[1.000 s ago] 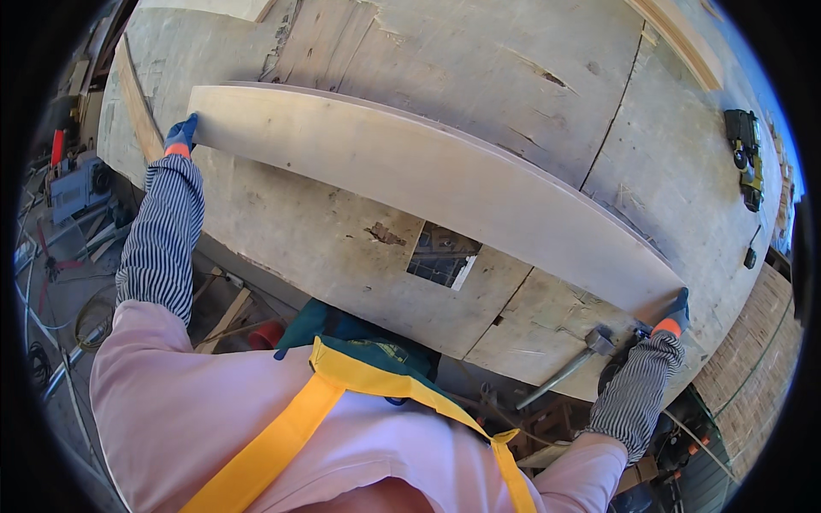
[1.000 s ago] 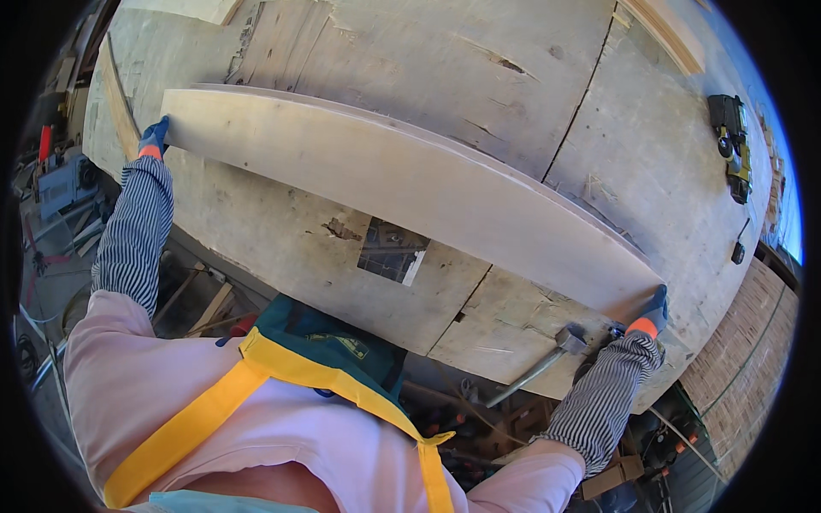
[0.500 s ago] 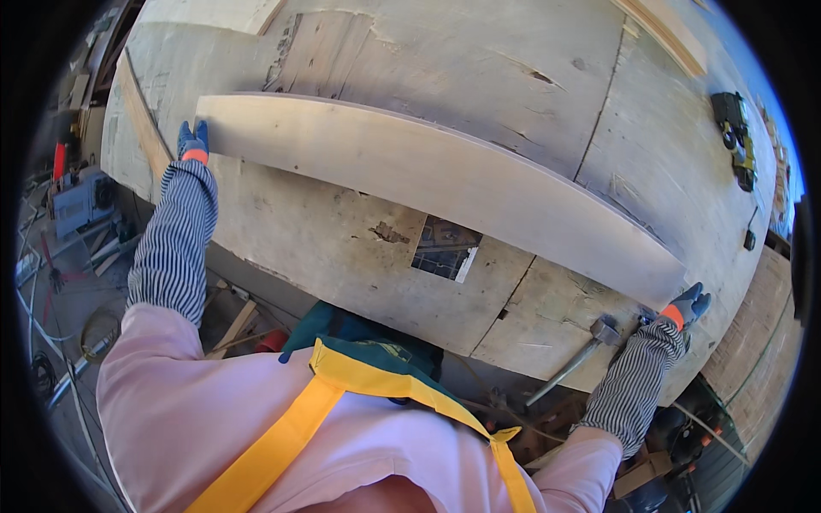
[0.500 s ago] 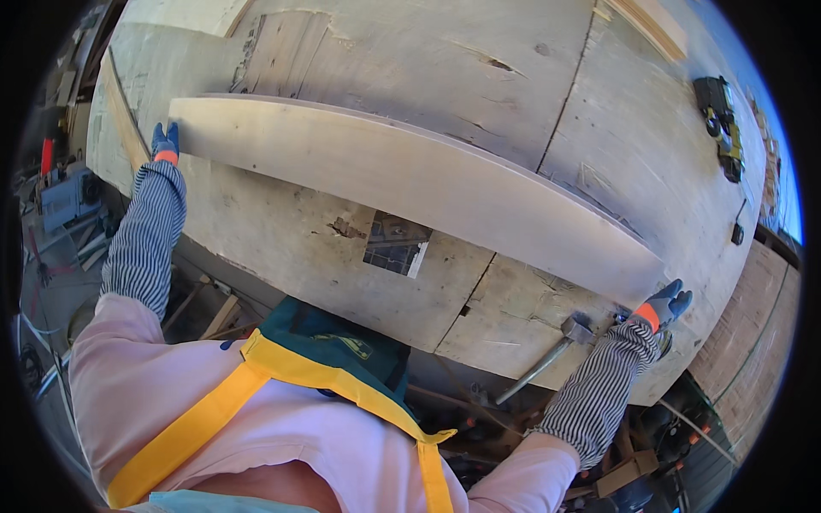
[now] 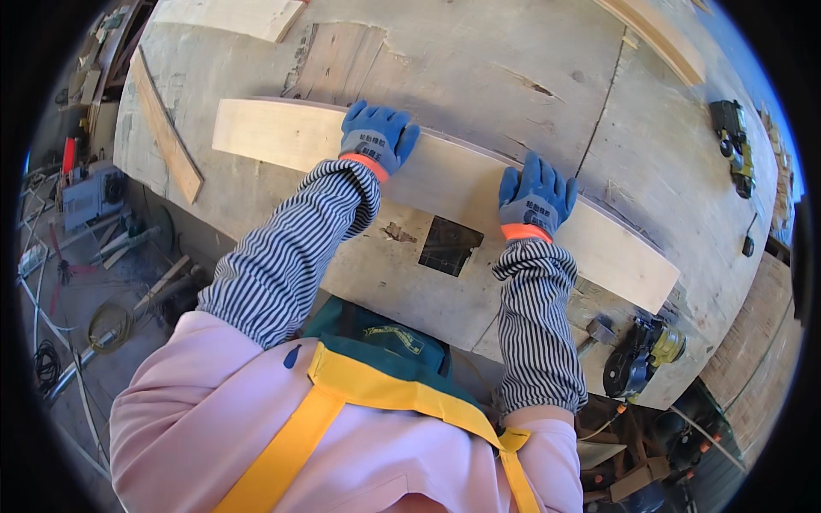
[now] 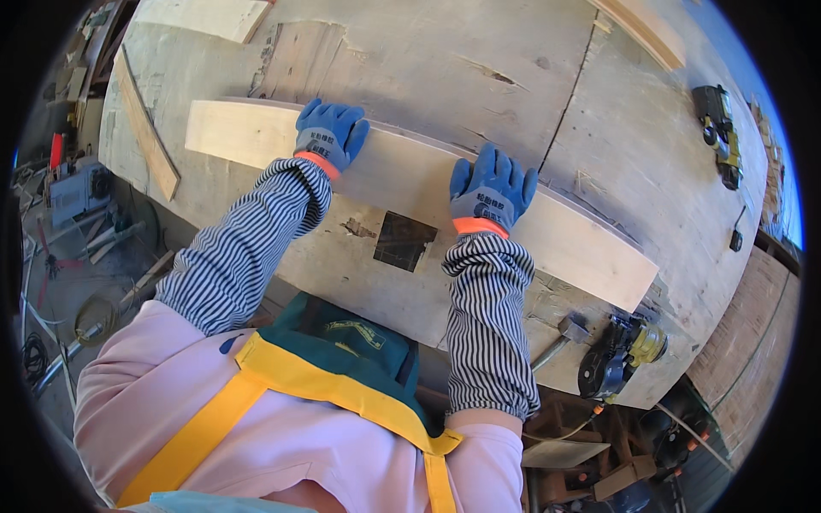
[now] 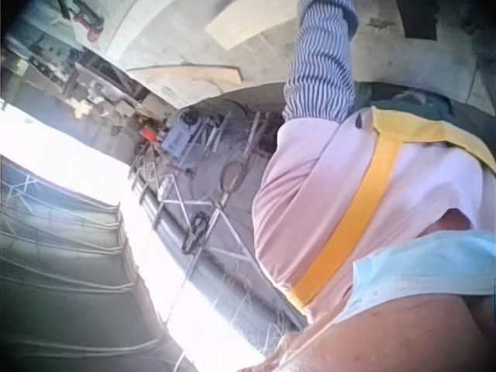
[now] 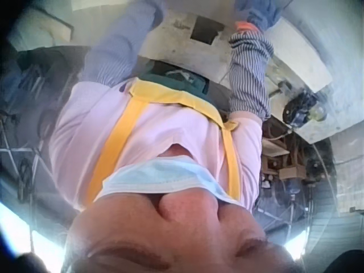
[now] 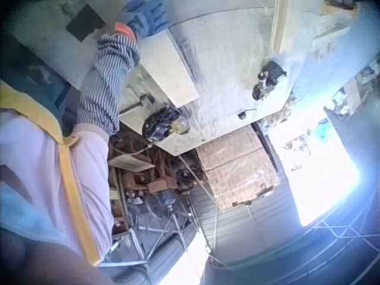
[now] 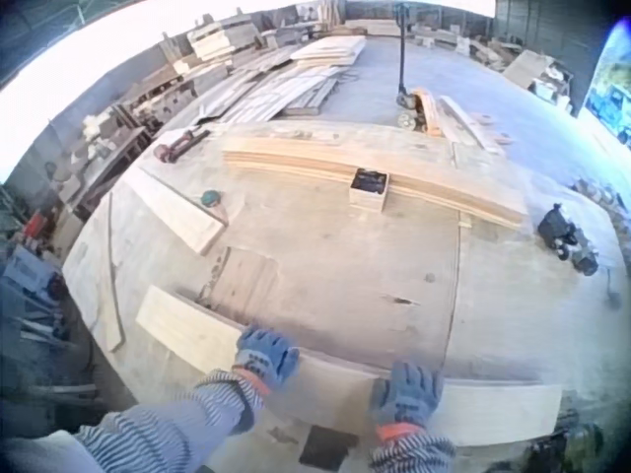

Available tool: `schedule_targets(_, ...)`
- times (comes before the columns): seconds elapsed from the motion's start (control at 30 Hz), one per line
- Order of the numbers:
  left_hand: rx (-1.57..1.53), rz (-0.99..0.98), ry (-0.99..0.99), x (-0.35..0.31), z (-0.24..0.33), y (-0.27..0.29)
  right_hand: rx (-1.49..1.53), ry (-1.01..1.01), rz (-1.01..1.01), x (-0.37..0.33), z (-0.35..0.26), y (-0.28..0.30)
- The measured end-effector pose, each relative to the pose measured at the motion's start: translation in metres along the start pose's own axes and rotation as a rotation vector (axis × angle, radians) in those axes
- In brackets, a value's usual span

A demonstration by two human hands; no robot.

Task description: The person picks up long wooden planks from a workbench, aligns them, and stacks them into a neat pile. The person repeatedly lifts, positions, and places the planks one by one, building a growing stack on the bench.

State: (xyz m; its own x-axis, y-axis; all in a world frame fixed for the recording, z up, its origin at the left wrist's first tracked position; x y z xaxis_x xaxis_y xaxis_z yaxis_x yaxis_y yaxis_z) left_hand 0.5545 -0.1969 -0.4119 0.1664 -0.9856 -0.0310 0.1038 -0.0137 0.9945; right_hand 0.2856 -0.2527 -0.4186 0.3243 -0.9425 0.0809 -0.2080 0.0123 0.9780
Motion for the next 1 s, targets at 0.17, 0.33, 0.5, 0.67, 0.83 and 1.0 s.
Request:
schedule_targets(0.17,0.022,-0.072,0.027,0.0,0.0,0.002,-0.01,0.005,-0.038,0.002,-0.002,0.003)
schedule_targets(0.33,0.043,0.018,-0.011,-0.008,-0.004,-0.008,-0.008,-0.017,-0.103,0.001,-0.003,0.003)
schedule_targets(0.5,0.03,-0.127,0.027,0.002,-0.003,-0.002,-0.036,-0.012,-0.099,0.003,-0.004,0.007)
schedule_targets(0.67,0.03,-0.106,0.022,0.004,0.001,-0.002,-0.041,-0.007,-0.078,0.003,0.0,0.001)
schedule_targets(0.83,0.033,-0.108,0.027,0.0,-0.001,0.0,0.027,0.002,-0.045,0.001,0.002,-0.003)
schedule_targets(1.0,0.024,-0.058,0.017,-0.004,-0.005,-0.01,0.193,0.146,0.042,-0.006,0.004,0.007)
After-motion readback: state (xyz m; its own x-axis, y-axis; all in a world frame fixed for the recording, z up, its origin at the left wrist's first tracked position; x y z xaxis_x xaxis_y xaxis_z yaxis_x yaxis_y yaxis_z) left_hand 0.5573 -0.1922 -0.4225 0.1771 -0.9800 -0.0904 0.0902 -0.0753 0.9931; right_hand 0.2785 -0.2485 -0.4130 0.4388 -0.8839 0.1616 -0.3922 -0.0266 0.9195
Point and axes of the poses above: each hand's wrist, its own x-axis towards the middle knuckle, its own y-axis out of the back of the hand, z = x × y, the point moved 1 cm from there along x, towards the middle knuckle, and after that the axes turned 4 degrees about z, right-handed, at the moved point
